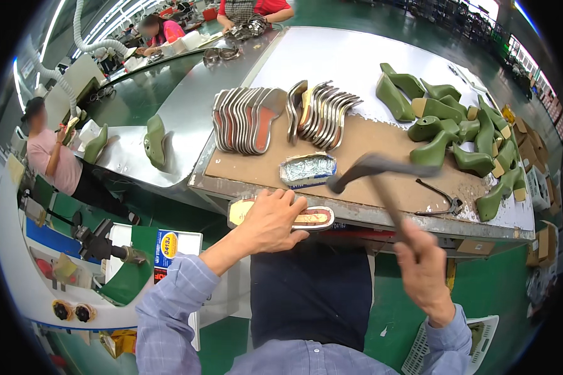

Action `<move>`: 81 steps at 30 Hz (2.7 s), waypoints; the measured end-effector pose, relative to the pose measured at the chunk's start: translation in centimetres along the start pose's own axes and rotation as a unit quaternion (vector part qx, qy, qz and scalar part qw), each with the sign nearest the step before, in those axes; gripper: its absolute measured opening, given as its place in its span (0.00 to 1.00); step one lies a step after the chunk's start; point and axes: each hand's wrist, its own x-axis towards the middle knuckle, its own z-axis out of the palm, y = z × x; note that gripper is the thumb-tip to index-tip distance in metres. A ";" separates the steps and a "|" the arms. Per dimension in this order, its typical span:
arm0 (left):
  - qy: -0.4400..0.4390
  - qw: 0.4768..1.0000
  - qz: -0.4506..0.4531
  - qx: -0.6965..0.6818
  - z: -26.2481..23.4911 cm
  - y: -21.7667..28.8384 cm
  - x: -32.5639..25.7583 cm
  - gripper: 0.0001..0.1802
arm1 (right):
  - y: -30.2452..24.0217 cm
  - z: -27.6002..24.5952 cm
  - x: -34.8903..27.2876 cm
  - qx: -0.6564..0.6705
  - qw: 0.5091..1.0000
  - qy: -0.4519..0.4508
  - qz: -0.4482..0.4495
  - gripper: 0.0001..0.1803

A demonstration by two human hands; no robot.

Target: The person assembles green high-heeled shoes by attaching the sole to the upper part. They use a hammer to drive nails into the sole, securing it to the shoe upper. The person handles multiple shoes, picking up new uppers and soles, aligning them, and hammering them together on a workbench.

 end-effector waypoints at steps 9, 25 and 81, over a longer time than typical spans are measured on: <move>0.004 1.000 0.013 -0.007 0.2 0.4 0.4 0.27 | 1.9 4.2 -3.3 0.023 0.999 -0.027 0.032 0.23; 0.011 1.000 0.004 -0.009 0.1 0.3 0.4 0.27 | 2.3 5.6 -6.4 0.127 0.981 0.079 0.120 0.23; 0.546 0.696 -0.321 -0.339 -6.2 -22.9 -4.9 0.32 | 16.6 8.1 1.8 -0.338 0.938 0.053 0.056 0.13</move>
